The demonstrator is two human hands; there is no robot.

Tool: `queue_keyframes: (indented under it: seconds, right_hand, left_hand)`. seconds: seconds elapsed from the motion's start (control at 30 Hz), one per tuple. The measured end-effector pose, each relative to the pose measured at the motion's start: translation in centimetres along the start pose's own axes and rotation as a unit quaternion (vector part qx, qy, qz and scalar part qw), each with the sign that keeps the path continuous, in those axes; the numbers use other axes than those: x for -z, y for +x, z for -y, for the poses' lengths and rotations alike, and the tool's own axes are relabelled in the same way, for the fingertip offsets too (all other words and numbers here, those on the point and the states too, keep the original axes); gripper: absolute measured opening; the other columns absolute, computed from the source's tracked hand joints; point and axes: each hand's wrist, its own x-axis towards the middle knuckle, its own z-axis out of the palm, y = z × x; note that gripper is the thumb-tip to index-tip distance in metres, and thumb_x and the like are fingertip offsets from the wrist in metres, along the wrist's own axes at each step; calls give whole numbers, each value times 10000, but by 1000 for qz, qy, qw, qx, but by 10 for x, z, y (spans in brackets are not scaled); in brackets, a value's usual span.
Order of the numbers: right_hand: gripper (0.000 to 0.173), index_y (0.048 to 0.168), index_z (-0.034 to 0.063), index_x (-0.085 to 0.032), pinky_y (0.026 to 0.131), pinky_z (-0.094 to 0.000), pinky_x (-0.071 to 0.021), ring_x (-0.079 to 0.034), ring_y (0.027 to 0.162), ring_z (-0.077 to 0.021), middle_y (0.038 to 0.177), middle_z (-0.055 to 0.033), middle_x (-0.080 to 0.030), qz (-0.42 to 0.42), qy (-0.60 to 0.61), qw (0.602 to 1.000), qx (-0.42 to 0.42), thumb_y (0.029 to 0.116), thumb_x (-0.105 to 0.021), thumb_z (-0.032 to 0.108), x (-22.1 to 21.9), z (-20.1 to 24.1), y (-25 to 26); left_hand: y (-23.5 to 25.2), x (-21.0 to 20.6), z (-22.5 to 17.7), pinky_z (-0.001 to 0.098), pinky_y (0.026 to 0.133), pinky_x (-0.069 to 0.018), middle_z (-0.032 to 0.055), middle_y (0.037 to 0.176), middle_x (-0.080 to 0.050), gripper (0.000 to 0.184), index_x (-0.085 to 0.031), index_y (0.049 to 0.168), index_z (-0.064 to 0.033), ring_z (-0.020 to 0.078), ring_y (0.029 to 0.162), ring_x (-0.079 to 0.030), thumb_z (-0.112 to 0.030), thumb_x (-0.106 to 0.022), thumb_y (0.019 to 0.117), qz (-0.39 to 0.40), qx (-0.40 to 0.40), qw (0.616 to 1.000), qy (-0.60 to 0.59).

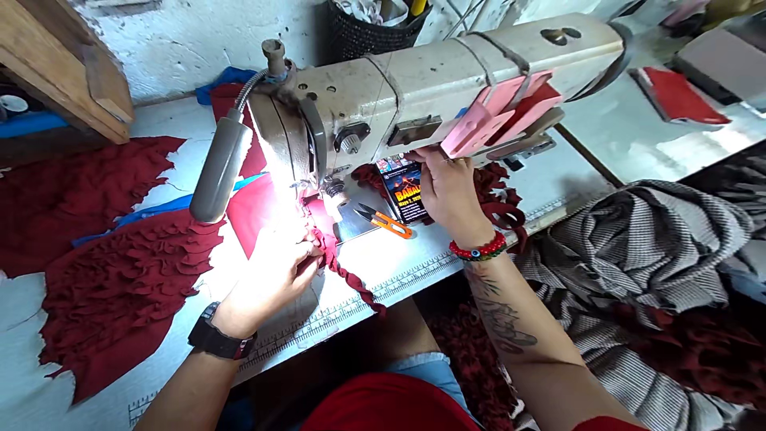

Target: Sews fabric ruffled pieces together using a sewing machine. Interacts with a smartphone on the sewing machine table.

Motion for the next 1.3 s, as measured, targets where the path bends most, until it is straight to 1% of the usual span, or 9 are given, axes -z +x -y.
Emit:
queue_keyframes:
  seconds: [0.1,0.17,0.33,0.53,0.83,0.97,1.0,1.1,1.3]
  right_hand:
    - [342,1284,7,-661,1023,-673,-412,-595,1221,-442,1260,-234,-662,-3,-3,1000,-8,1033,-435,62,-6,-1,14]
    - [309,1227,-14,-684,970,-665,-453,-629,1147,-457,1161,-258,-683,-18,-2,1000,-11,1026,-465,69,-14,-1,20]
    - [322,1303,39,-635,1032,-645,-422,-580,1249,-411,1293,-206,-647,-4,28,999,-25,1037,-455,57,-18,4,8]
    - [341,1311,48,-648,1023,-657,-412,-575,1246,-418,1303,-230,-629,-33,24,998,-43,1031,-455,56,-20,-2,4]
    - [337,1293,42,-642,999,-633,-427,-585,1213,-397,1252,-196,-650,-15,30,999,-14,1025,-439,54,-23,-1,5]
    - [375,1327,72,-643,982,-650,-401,-609,1145,-398,1119,-158,-707,10,16,999,26,998,-465,52,-24,5,8]
    - [368,1324,71,-646,962,-650,-410,-625,1113,-411,1081,-168,-719,12,5,1000,20,995,-482,52,-23,5,9]
    - [314,1306,20,-623,966,-662,-455,-609,1161,-461,1212,-262,-646,12,-14,999,-50,1024,-491,61,-16,1,5]
    - [304,1270,-4,-625,924,-654,-458,-602,1148,-470,1214,-276,-633,-11,-26,998,-64,1025,-460,68,-18,2,3]
  left_hand:
    - [0,-1,2,469,978,-438,-1,1064,-711,248,-778,941,-168,167,1102,-628,-292,-569,990,-1,-6,1000,-2]
    - [-1,-1,2,466,968,-442,-1,1070,-718,251,-783,949,-170,166,1094,-634,-290,-567,990,0,-5,1000,0]
    - [0,-1,2,461,950,-435,3,1059,-711,244,-784,950,-166,174,1079,-628,-281,-571,983,-3,-10,1000,9]
    - [1,-1,1,464,951,-436,11,1060,-716,247,-783,947,-163,182,1091,-632,-276,-566,980,-5,-14,1000,11]
    - [-1,0,0,443,964,-425,-15,1067,-713,243,-780,959,-183,151,1097,-624,-280,-559,989,6,-1,1000,8]
    - [-1,0,0,441,963,-433,-13,1061,-710,243,-781,958,-175,146,1077,-629,-276,-562,987,3,-1,1000,3]
    - [-1,0,-1,444,964,-437,-7,1062,-712,244,-782,960,-172,152,1080,-633,-276,-563,986,4,-1,1000,4]
    - [-1,0,-1,449,968,-434,-8,1068,-712,249,-780,961,-176,156,1094,-629,-288,-560,994,6,0,1000,7]
    - [-1,0,0,455,972,-438,-4,1075,-718,243,-781,952,-170,159,1103,-633,-277,-565,987,2,-3,1000,7]
